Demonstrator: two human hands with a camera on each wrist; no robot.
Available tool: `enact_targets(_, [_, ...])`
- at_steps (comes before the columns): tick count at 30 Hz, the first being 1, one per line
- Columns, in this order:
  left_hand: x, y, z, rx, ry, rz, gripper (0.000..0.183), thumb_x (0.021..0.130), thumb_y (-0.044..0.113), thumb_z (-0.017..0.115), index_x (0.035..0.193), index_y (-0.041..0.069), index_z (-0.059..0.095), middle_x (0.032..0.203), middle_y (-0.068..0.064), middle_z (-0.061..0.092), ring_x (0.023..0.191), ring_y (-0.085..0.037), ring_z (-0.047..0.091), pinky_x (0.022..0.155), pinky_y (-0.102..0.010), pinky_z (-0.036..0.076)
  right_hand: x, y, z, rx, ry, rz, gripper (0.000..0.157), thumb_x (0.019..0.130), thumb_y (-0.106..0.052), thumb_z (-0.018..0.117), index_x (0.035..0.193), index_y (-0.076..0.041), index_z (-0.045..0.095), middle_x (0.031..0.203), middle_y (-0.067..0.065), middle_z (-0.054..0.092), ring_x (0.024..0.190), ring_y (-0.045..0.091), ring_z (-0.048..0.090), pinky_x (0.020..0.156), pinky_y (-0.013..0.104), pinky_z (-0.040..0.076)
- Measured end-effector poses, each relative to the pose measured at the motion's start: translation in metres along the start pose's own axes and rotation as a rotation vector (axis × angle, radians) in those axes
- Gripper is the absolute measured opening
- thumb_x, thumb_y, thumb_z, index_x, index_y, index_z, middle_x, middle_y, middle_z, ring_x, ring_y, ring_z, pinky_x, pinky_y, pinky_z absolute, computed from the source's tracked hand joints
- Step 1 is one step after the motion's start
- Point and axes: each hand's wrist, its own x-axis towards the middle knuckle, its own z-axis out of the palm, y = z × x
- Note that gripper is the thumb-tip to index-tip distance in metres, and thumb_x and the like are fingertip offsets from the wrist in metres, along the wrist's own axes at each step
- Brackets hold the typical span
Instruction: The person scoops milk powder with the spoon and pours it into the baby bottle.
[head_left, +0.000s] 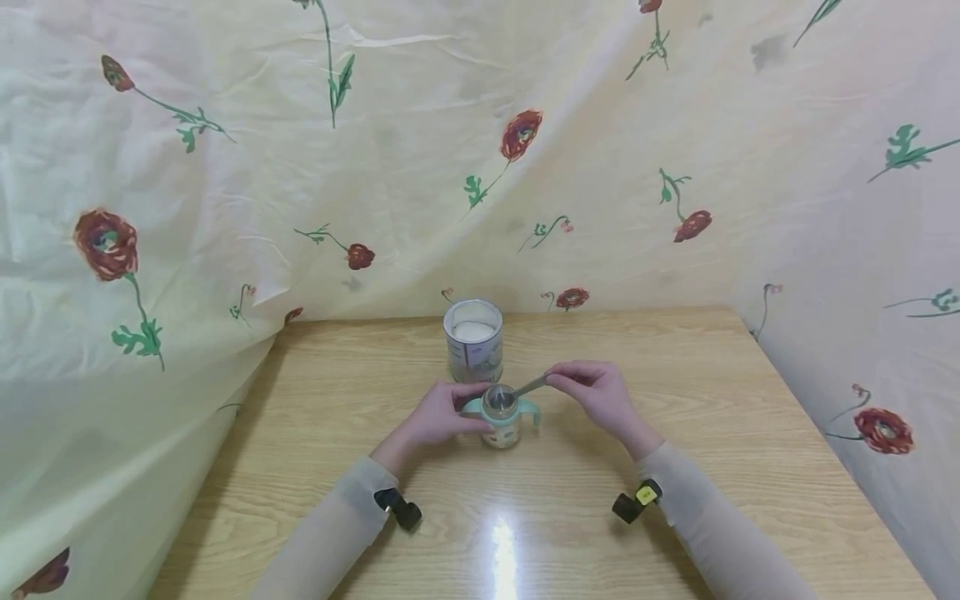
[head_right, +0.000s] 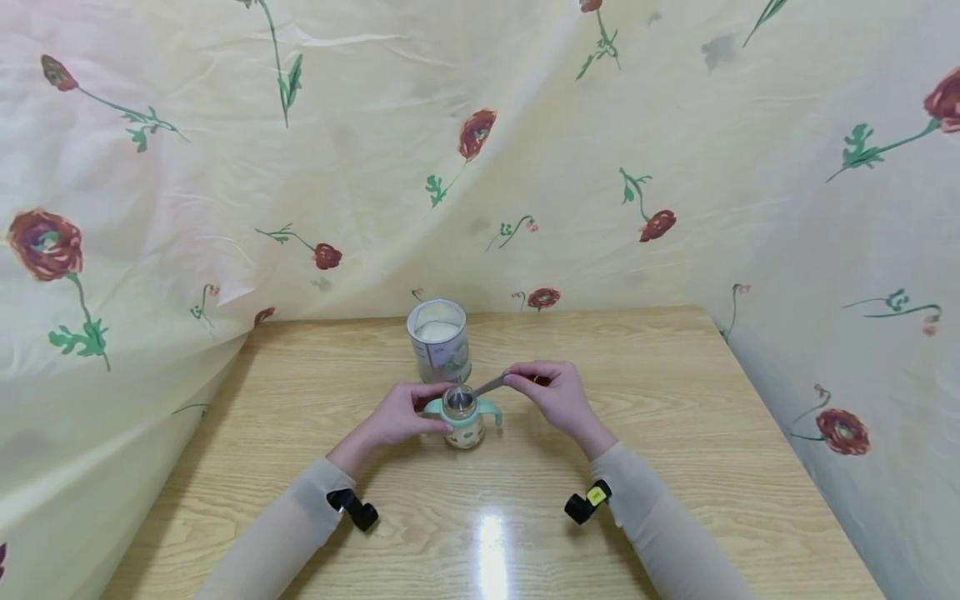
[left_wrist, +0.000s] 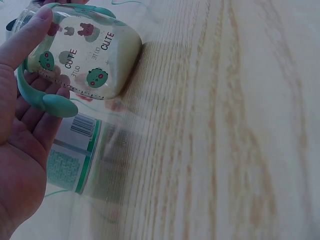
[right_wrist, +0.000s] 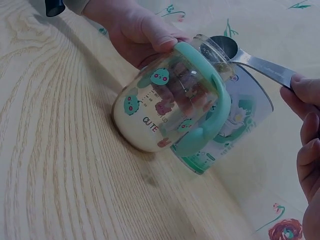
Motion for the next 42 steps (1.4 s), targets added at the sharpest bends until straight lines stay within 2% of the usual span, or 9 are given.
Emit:
enact_targets(10, [-0.002, 0.005, 0.0, -0.008, 0.002, -0.009, 0.07, 0.081, 0.021, 0.096, 0.144, 0.012, 0.068, 0.139, 0.002, 0.072, 0.137, -0.022, 0.06, 0.121, -0.045, 0.044, 0.0, 0.003, -0.003, 0.063, 0.011, 0.011, 0.018, 0.098, 0.0, 0.075, 0.11, 0.014, 0.075, 0.102, -0.003, 0.082, 0.095, 0.01, 0.076, 0.088, 0.025, 0.063])
enact_targets(15, [-0.005, 0.01, 0.001, -0.018, -0.007, -0.008, 0.075, 0.083, 0.018, 0.094, 0.15, 0.01, 0.062, 0.151, -0.003, 0.063, 0.145, -0.026, 0.054, 0.124, -0.045, 0.039, 0.002, 0.003, -0.005, 0.074, 0.031, 0.053, 0.022, 0.1, -0.004, 0.075, 0.113, 0.013, 0.075, 0.102, -0.004, 0.082, 0.098, 0.01, 0.076, 0.092, 0.023, 0.061])
enact_targets(21, [-0.008, 0.009, 0.0, -0.059, 0.011, 0.025, 0.08, 0.083, 0.013, 0.093, 0.154, 0.009, 0.057, 0.156, 0.0, 0.058, 0.144, -0.024, 0.054, 0.124, -0.04, 0.039, 0.004, 0.0, -0.006, 0.105, 0.04, 0.102, 0.025, 0.101, -0.011, 0.075, 0.116, 0.01, 0.075, 0.105, -0.004, 0.082, 0.103, 0.01, 0.075, 0.098, 0.023, 0.058])
enact_targets(25, [-0.012, 0.007, -0.003, -0.102, 0.054, 0.052, 0.074, 0.086, 0.013, 0.09, 0.153, 0.01, 0.059, 0.153, -0.001, 0.061, 0.141, -0.026, 0.057, 0.122, -0.041, 0.042, 0.007, -0.003, -0.006, 0.106, 0.061, 0.163, 0.019, 0.101, -0.016, 0.077, 0.114, -0.002, 0.081, 0.105, -0.007, 0.081, 0.105, 0.01, 0.074, 0.099, 0.027, 0.057])
enact_targets(29, [-0.018, 0.009, -0.007, -0.159, 0.162, 0.043, 0.061, 0.093, 0.016, 0.084, 0.15, 0.01, 0.062, 0.147, -0.003, 0.066, 0.136, -0.031, 0.062, 0.118, -0.043, 0.047, 0.012, -0.007, -0.007, 0.106, 0.1, 0.232, 0.01, 0.101, -0.022, 0.077, 0.107, -0.02, 0.085, 0.102, -0.012, 0.081, 0.105, 0.009, 0.071, 0.094, 0.032, 0.052])
enact_targets(31, [-0.02, 0.01, -0.009, -0.183, 0.247, 0.035, 0.056, 0.094, 0.016, 0.084, 0.146, 0.011, 0.066, 0.142, -0.002, 0.069, 0.133, -0.034, 0.064, 0.116, -0.043, 0.049, 0.015, -0.011, -0.007, 0.122, 0.117, 0.246, 0.009, 0.102, -0.024, 0.077, 0.106, -0.022, 0.085, 0.1, -0.012, 0.081, 0.104, 0.01, 0.068, 0.092, 0.033, 0.05])
enact_targets(36, [-0.019, 0.013, -0.015, -0.172, 0.491, 0.156, 0.043, 0.091, 0.004, 0.084, 0.133, 0.0, 0.072, 0.125, -0.013, 0.077, 0.118, -0.044, 0.071, 0.106, -0.046, 0.058, 0.025, -0.021, -0.003, 0.154, 0.18, 0.259, 0.023, 0.101, -0.031, 0.078, 0.115, -0.014, 0.083, 0.1, -0.012, 0.081, 0.111, 0.014, 0.063, 0.094, 0.035, 0.049])
enact_targets(39, [-0.014, 0.013, -0.018, -0.143, 0.611, 0.243, 0.038, 0.091, 0.001, 0.083, 0.128, -0.003, 0.074, 0.118, -0.017, 0.078, 0.109, -0.043, 0.075, 0.099, -0.041, 0.061, 0.032, -0.027, 0.003, 0.16, 0.206, 0.27, 0.037, 0.101, -0.036, 0.078, 0.123, -0.006, 0.079, 0.102, -0.011, 0.081, 0.115, 0.017, 0.061, 0.096, 0.036, 0.048])
enact_targets(42, [-0.007, 0.013, -0.022, -0.125, 0.691, 0.302, 0.042, 0.091, 0.001, 0.083, 0.131, -0.004, 0.071, 0.122, -0.019, 0.077, 0.11, -0.038, 0.075, 0.101, -0.036, 0.061, 0.038, -0.031, 0.011, 0.168, 0.217, 0.283, 0.046, 0.101, -0.036, 0.077, 0.128, 0.001, 0.074, 0.106, -0.008, 0.081, 0.113, 0.017, 0.059, 0.096, 0.036, 0.048])
